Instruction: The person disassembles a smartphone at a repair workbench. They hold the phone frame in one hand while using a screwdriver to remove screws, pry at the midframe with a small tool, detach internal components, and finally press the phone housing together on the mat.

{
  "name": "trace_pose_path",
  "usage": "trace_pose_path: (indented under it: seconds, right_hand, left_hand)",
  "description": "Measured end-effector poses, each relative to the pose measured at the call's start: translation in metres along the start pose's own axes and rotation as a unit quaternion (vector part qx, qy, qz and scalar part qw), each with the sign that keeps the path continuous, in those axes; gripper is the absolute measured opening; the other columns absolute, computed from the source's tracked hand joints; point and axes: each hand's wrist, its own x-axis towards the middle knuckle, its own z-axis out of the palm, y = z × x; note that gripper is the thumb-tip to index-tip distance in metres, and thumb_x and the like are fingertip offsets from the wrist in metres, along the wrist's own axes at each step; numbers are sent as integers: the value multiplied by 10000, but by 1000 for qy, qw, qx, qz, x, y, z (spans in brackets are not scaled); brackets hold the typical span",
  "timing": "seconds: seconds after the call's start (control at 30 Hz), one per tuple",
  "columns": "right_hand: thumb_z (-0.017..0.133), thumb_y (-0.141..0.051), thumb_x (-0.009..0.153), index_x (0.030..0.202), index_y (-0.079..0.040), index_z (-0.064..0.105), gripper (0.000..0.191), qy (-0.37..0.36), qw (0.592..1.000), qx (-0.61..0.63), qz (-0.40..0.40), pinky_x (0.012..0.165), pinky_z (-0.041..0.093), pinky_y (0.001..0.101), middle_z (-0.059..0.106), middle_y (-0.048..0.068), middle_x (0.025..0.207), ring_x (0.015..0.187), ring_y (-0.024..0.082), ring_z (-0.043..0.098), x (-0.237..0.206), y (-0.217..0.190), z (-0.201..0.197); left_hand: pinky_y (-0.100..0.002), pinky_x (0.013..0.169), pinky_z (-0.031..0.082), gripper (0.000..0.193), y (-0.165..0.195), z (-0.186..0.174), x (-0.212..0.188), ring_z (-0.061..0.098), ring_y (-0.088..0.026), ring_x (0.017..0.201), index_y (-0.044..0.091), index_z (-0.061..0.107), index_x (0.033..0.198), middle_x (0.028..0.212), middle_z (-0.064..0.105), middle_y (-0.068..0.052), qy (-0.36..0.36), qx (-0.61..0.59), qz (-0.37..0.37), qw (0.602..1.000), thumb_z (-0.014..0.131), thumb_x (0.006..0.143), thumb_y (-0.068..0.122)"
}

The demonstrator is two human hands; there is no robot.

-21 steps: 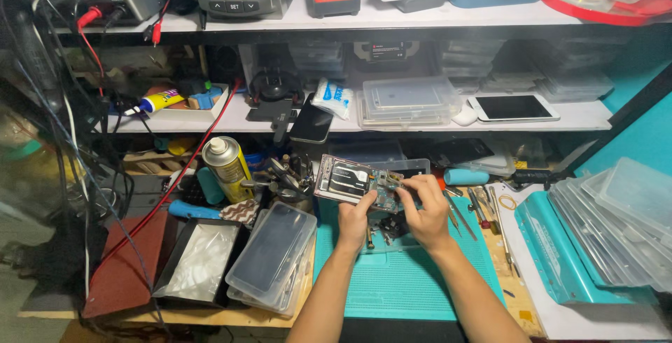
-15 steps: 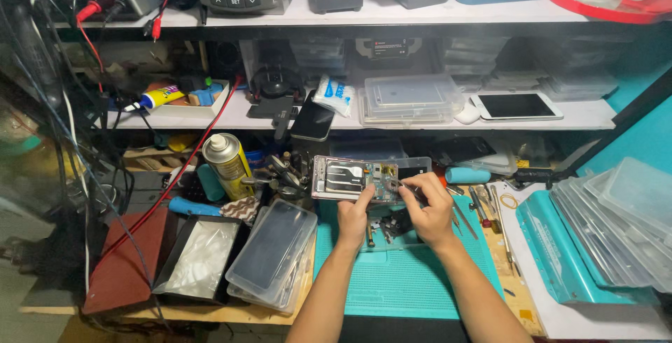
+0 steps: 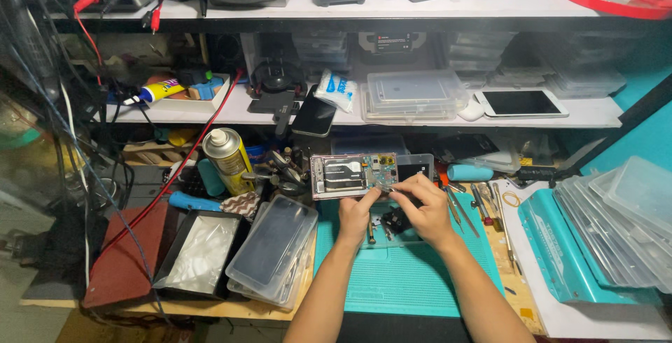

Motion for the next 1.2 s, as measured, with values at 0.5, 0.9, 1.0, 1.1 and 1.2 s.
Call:
trace_pose_path:
  seconds: [0.5,0.9,1.0,1.1,1.2]
  right_hand:
    - [798,-48,816,999,-8,779,188,-3,1000,-15,8,626,499,262,690,64,865,725,143,649,-4,4,-8]
    - [805,-88,792,975,-41,801,189,-15,998,-57,-19,608,516,292,704,66,861,695,170,674,0,-5,-17]
    - [807,-95,789,969,-48,802,185,-9,996,-80,-45,619,516,297,701,60,853,706,176,674,3,-9,-18]
    - [803,-99,794,958,-54,799,171,-11,995,-87,-51,620,518,297,706,59,855,712,180,679,3,-13,-19]
    - [799,-96,797,959,-53,797,168,-9,994,-91,-58,634,523,301,707,62,865,729,185,683,4,-15,-19]
  left_hand:
    - [-281,871,521,239,-6,2,-4,678,-141,950,-14,744,1076,1048,742,-50,-2,31,3,999,704,847,42]
    - [-305,879,512,474,-2,6,-2,665,-173,959,-82,640,1240,1094,707,-108,-11,-30,-6,999,612,768,-41]
    - [-273,891,546,563,9,12,-2,699,-162,998,-67,587,1293,1169,705,-113,-44,-93,-23,994,536,733,-45]
    - [-222,668,484,593,20,17,-3,677,-129,895,-74,569,1312,1213,707,-127,-62,-92,-36,993,506,723,-31]
    - [-196,522,427,606,26,19,-5,637,-99,788,-84,573,1331,1218,707,-144,-73,-82,-40,993,504,733,-11]
